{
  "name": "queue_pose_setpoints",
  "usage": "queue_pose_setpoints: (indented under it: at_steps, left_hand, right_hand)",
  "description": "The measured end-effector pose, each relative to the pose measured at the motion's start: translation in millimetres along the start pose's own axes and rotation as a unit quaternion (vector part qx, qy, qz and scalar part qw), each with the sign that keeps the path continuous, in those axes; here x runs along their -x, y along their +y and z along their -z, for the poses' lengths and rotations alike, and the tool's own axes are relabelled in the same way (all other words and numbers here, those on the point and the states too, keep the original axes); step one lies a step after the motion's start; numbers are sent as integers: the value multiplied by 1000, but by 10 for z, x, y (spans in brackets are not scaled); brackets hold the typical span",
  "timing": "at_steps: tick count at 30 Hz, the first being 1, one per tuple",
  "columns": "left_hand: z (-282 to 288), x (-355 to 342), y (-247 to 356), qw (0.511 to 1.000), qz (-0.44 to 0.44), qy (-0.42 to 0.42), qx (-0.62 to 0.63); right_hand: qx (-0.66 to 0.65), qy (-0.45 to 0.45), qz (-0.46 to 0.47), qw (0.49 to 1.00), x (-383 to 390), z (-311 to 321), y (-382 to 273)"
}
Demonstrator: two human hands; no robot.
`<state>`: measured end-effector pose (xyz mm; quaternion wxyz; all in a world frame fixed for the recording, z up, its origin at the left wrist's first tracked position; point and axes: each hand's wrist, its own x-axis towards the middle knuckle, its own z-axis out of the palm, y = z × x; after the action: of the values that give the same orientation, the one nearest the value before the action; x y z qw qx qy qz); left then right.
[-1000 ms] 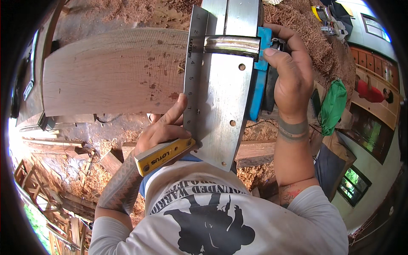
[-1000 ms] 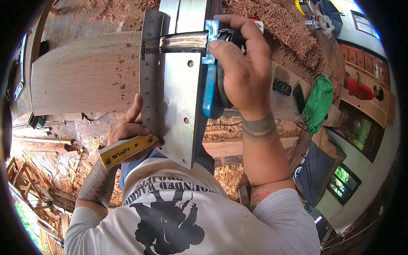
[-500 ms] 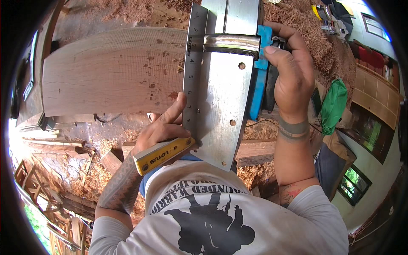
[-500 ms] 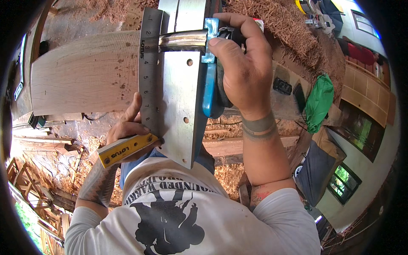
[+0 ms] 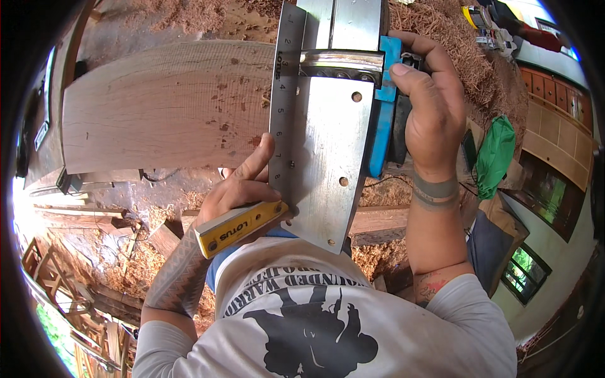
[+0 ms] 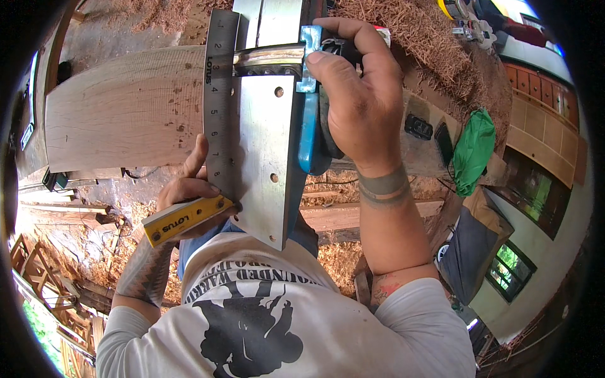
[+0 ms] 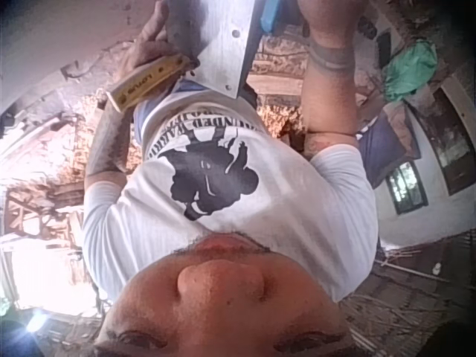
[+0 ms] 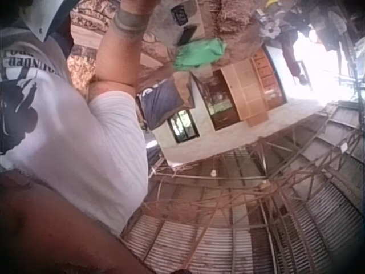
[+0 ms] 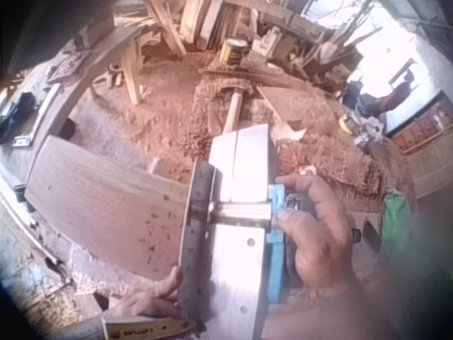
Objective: The person adjusts a power planer by using a combination square to measure and align the blades, tightening screws with a screwdriver.
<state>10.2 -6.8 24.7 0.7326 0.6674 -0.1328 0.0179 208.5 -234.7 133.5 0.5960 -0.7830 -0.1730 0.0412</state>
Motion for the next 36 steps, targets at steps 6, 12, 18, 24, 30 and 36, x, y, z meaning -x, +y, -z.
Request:
queue_pose_setpoints:
  at_steps: [6,12,18,24,30,36]
  left_hand:
    - [-11,-37,13,1000,-8,-1,1]
    - [-26,-37,-42,999,-37,13,-14]
    - [7,-15,-57,1000,-22,-13,-6]
    - [-45,-69,-101,998,-54,-8,44]
    - [-1,-62,-114,998,-63,-25,-12]
    - [-20,-82,-58,998,-61,-21,-19]
  right_hand:
    - [38,-17,37,998,-11,9,20]
    - [14,-16,19,1000,-13,36,19]
    - [121,-16,41,992,17,32,47]
    - [79,-23,59,995,37,98,156]
    - [-3,-13,-20,1000,56,44,60]
    - [-5,-12,-27,1000,54,54,57]
